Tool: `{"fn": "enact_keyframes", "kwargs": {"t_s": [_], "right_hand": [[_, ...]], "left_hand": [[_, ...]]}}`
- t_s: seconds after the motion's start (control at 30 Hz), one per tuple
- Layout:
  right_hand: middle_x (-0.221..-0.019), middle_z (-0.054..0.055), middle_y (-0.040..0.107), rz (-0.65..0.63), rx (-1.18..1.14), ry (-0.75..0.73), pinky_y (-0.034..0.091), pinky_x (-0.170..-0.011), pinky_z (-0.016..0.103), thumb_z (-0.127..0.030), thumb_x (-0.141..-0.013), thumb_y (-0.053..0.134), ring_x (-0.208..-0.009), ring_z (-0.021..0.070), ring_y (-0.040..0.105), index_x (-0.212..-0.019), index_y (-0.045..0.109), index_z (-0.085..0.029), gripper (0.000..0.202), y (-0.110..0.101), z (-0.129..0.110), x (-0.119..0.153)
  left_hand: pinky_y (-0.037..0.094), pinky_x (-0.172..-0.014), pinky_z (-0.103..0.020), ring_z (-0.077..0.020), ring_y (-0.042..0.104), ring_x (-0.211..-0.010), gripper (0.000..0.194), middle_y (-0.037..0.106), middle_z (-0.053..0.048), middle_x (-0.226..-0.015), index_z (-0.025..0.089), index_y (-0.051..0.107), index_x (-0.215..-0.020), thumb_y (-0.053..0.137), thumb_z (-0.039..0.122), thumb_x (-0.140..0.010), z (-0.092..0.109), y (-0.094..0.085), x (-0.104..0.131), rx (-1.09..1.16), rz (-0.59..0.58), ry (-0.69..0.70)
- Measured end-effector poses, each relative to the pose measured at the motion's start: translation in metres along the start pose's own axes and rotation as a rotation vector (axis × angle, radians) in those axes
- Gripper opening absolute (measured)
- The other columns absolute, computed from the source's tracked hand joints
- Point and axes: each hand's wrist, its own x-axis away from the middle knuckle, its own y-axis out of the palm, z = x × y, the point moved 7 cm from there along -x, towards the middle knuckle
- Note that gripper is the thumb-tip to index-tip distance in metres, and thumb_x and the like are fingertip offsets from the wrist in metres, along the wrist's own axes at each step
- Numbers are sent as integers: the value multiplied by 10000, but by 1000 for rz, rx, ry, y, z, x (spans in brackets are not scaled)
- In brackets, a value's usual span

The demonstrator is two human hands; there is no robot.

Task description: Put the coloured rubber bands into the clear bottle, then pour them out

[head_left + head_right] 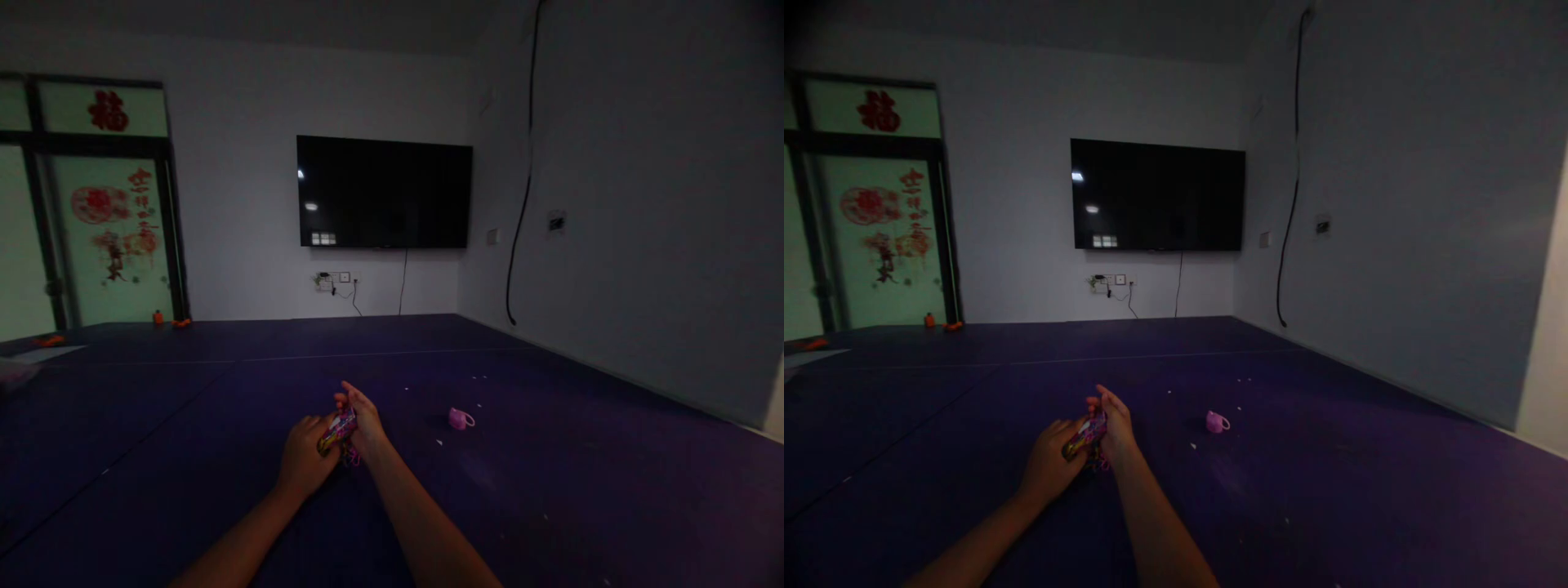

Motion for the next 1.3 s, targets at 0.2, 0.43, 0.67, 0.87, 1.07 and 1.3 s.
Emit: {"fn": "enact_keyframes", "kwargs": {"t_s": [0.2, 0.43, 0.67, 0.87, 1.07, 1.3], "right_hand": [[-674, 64, 686, -5, 78, 23, 451, -546, 244, -488, -651, 735, -562, 130, 574, -791, 695, -133, 384, 4, 2, 1], [-661, 88, 684, 66, 114, -14, 465, -578, 268, -650, -712, 588, -593, 160, 610, -748, 690, -125, 536, 2, 1, 0], [-677, 109, 697, 4, 265, -43, 477, -603, 296, -699, -704, 544, -645, 201, 642, -775, 696, -133, 590, 5, -2, -2], [-659, 98, 690, -32, 437, -167, 465, -625, 292, -660, -716, 562, -643, 193, 631, -694, 705, -148, 532, 9, -3, -1], [-670, 55, 685, -44, 514, -253, 458, -635, 275, -559, -751, 571, -627, 162, 606, -815, 715, -171, 420, 13, -3, 3], [-744, 14, 691, -44, 279, -113, 463, -578, 249, -320, -730, 578, -663, 162, 625, -1195, 553, -231, 474, 16, 0, 5]], "left_hand": [[458, -751, -354, -234, 580, -831, 392, 652, -55, -848, 177, 639, -1051, 529, 129, -678, -3, 0, 0, -7, 13, -24], [427, -709, -324, -228, 575, -813, 324, 648, -53, -820, 183, 647, -1039, 541, 159, -733, -3, 0, -1, -67, -37, -85], [419, -697, -326, -235, 578, -800, 298, 641, -52, -795, 184, 645, -1041, 546, 207, -761, -1, -3, -3, -96, -48, -97], [431, -721, -339, -238, 582, -806, 246, 643, -59, -804, 170, 652, -973, 549, 204, -752, -5, -4, -3, -104, -35, -120], [446, -724, -344, -243, 585, -814, 298, 643, -60, -805, 160, 641, -1013, 542, 174, -732, -10, -5, -2, -57, 24, -128], [462, -750, -366, -245, 591, -825, 316, 652, -63, -847, 170, 635, -1030, 526, 192, -734, -13, -7, -3, -17, 60, -137]]}}
